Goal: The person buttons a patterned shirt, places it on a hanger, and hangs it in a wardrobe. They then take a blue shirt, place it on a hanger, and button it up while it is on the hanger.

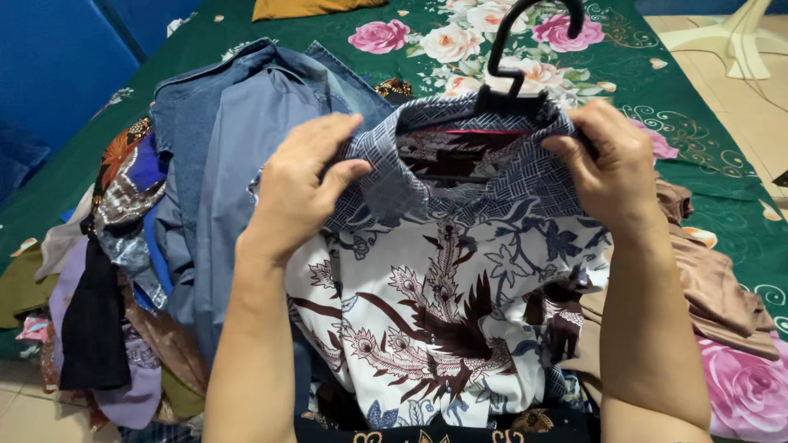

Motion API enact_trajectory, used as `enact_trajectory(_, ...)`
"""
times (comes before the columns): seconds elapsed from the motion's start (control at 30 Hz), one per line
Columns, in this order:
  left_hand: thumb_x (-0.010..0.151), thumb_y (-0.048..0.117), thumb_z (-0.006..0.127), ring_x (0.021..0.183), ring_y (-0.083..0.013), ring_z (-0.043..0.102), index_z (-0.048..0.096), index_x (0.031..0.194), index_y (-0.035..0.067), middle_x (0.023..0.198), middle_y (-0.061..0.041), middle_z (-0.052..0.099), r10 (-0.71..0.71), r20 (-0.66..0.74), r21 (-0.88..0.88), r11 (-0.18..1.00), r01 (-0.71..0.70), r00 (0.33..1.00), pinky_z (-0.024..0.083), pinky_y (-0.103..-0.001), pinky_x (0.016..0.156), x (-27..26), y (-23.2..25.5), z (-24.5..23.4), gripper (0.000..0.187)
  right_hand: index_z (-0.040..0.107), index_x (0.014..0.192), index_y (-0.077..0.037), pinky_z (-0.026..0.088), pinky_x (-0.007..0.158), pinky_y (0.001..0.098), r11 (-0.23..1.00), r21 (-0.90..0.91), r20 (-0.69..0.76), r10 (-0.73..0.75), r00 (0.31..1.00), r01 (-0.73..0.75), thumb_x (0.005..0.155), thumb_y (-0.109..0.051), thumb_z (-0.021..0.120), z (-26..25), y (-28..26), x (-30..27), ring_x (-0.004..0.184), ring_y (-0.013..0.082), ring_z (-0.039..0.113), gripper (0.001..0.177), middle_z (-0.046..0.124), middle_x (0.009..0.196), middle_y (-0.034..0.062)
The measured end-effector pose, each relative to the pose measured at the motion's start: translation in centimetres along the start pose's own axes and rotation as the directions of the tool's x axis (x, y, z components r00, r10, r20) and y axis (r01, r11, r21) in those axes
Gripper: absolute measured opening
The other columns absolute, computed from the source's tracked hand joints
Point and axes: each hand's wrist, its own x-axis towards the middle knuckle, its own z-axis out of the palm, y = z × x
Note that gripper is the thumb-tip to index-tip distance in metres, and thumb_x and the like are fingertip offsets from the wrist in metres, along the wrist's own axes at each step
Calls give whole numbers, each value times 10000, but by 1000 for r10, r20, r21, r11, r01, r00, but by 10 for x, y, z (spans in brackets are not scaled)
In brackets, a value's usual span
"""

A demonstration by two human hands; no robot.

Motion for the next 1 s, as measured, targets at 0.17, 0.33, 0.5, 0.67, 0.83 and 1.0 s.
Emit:
enact_trajectory(0.17,954,121,756,926,-291,680,729,1242,88,1005,-118,738,-146,123,-43,987,153,982,537,-377,868,3,1,8,291,682,1128,-11,447,689,300,999,41,29,-5,1000,4,991,-24,774,0,-12,2,757,180,566,166,604,900,75)
enact_trajectory(0.33,956,106,752,896,-300,641,609,1381,30,1023,-134,654,-8,45,-105,994,12,999,521,-388,817,5,9,11,455,667,1121,-18,468,725,308,998,19,61,-54,997,53,974,-34,775,-1,-22,3,801,191,593,184,619,943,85)
enact_trajectory(0.5,927,24,707,847,-300,602,655,1145,74,911,-91,622,-16,-69,10,1000,17,997,472,-414,771,4,15,26,229,684,1123,-23,452,689,315,1000,11,31,-2,1000,1,969,-61,786,10,-27,5,746,197,563,188,590,882,76)
enact_trajectory(0.67,865,-29,656,875,-304,596,672,1119,101,935,-74,628,86,-158,233,971,-48,984,416,-430,770,5,21,33,287,693,1130,-18,447,686,322,998,-25,-1,58,998,-58,992,-93,780,20,-30,3,742,200,554,180,582,872,82)
enact_trajectory(0.83,956,60,719,929,-332,620,640,1236,31,1008,-119,639,15,-28,14,1000,-15,1000,473,-435,811,10,24,14,292,680,1159,-15,461,726,326,1000,24,12,17,1000,-17,995,-112,775,19,-25,3,789,204,577,214,602,911,86)
enact_trajectory(1.0,993,29,702,880,-288,694,661,1256,30,1023,-103,678,-73,-23,-160,985,69,997,547,-383,786,9,25,13,266,688,1150,-21,462,708,323,999,41,24,-6,1000,5,988,-112,781,23,-28,4,784,205,593,208,616,905,90)
